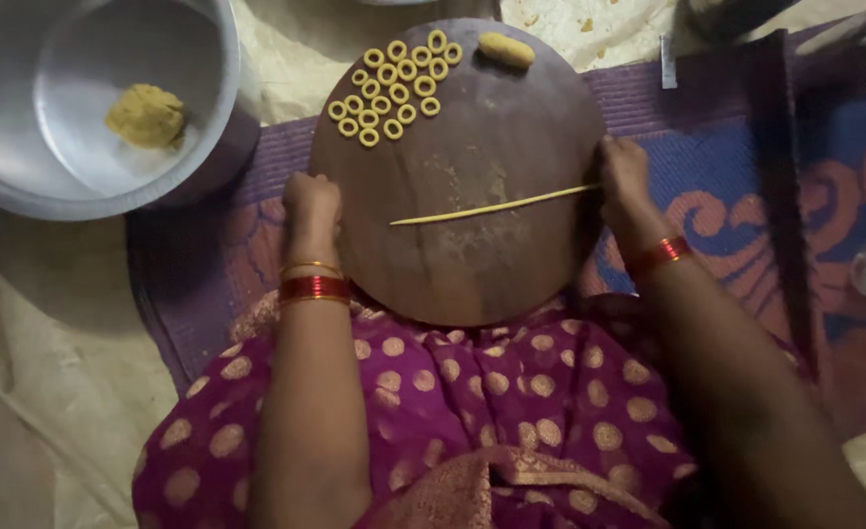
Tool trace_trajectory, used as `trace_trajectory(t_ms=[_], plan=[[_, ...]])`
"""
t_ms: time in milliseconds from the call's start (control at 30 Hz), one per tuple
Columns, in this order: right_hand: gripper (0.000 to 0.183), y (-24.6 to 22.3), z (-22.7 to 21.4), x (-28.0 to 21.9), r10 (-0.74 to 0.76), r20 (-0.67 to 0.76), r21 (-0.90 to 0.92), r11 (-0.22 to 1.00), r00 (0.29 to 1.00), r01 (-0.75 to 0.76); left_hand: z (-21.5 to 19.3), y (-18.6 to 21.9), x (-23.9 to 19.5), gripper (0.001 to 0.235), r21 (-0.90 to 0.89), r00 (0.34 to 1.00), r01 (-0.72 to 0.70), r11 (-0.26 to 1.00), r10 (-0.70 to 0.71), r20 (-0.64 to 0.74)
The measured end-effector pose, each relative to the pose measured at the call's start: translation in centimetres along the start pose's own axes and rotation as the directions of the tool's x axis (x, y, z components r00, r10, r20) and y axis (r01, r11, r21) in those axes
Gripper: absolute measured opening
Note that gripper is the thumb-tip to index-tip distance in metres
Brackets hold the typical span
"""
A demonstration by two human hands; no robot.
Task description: The person rolls small pieces of yellow dough into thin ropes on a wooden board, then joins the ends to form rings. The finished rings are placed on the board and later transferred into a metal bowl.
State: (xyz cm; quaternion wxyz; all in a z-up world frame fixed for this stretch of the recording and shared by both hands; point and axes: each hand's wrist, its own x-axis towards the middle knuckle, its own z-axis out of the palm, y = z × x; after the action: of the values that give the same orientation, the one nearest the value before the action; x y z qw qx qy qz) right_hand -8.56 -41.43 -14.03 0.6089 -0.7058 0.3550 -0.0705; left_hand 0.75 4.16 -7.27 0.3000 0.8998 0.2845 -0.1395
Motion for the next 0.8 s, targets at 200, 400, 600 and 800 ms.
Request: trace_trajectory(t_ms=[200, 400, 600, 800], plan=[[0.024, -0.4, 0.2, 0.0, -0.09, 0.011, 0.045, 0.995, 0.996, 0.09, 1.1, -1.1, 0.5, 0.027, -0.272, 0.999, 0.038, 0.962, -0.028, 0.037], [0.019, 1.2, -3.5, -0.2, 0.087, 0.084, 0.158, 0.982, 0.993, -0.099, 1.6, -1.7, 0.5, 0.03, -0.324, 0.973, 0.131, 0.937, -0.058, 0.224], [0.028, 2.4, -8.4, 0.4, -0.332, 0.678, -0.634, 0.188, 0.656, 0.75, 2.8, -1.8, 0.5, 0.029, -0.102, 0.969, 0.136, 0.985, -0.111, 0.219], [0.033, -4.7, -5.2, -4.4, -0.001, 0.094, -0.793, 0.604, 0.996, 0.076, -2.1, 2.1, -5.6, 0.032, 0.081, 0.987, -0.15, 0.985, 0.144, 0.077]])
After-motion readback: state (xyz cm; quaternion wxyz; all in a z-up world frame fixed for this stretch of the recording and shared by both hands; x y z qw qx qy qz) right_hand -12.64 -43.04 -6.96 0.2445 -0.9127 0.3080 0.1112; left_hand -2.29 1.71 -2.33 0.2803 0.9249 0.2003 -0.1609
